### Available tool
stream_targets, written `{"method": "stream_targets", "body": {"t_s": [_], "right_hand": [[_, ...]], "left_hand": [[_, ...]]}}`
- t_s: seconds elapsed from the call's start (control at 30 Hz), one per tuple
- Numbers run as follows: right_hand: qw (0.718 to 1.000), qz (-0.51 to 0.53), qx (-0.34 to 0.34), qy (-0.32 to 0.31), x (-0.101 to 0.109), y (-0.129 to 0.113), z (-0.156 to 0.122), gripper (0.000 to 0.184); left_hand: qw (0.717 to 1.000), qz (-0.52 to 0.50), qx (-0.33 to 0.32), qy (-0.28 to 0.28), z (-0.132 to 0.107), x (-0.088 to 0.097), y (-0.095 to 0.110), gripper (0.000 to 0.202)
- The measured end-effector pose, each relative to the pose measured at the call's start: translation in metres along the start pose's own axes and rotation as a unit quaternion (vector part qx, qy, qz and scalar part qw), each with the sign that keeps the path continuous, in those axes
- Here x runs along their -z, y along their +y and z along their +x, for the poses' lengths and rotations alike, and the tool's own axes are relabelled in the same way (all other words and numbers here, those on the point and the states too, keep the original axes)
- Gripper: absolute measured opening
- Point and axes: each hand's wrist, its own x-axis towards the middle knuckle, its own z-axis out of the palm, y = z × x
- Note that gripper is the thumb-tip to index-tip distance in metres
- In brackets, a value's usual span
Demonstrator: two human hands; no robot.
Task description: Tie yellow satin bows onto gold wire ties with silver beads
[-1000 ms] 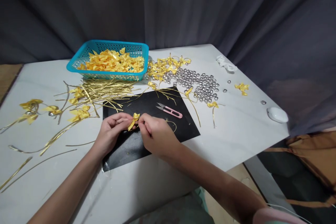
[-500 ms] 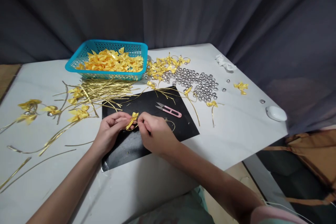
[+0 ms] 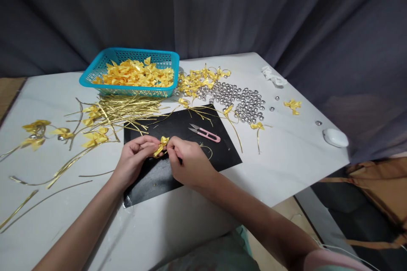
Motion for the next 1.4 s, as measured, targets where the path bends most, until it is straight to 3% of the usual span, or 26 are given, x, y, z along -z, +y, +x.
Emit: {"method": "stream_targets", "body": {"t_s": [0.5,1.07,1.4], "right_hand": [[1.0,-0.004,0.025,0.008,-0.001,0.003,-0.001,0.013],[0.996,0.062,-0.041,0.058,-0.008,0.007,-0.001,0.015],[0.996,0.079,-0.015,0.038,-0.011,0.006,-0.004,0.015]], "left_hand": [[1.0,-0.019,0.003,-0.007,0.002,-0.001,0.0,0.006],[1.0,-0.007,0.001,-0.029,0.001,-0.001,0.001,0.015],[1.0,0.018,-0.015,-0.014,0.0,0.001,-0.001,0.01]]}}
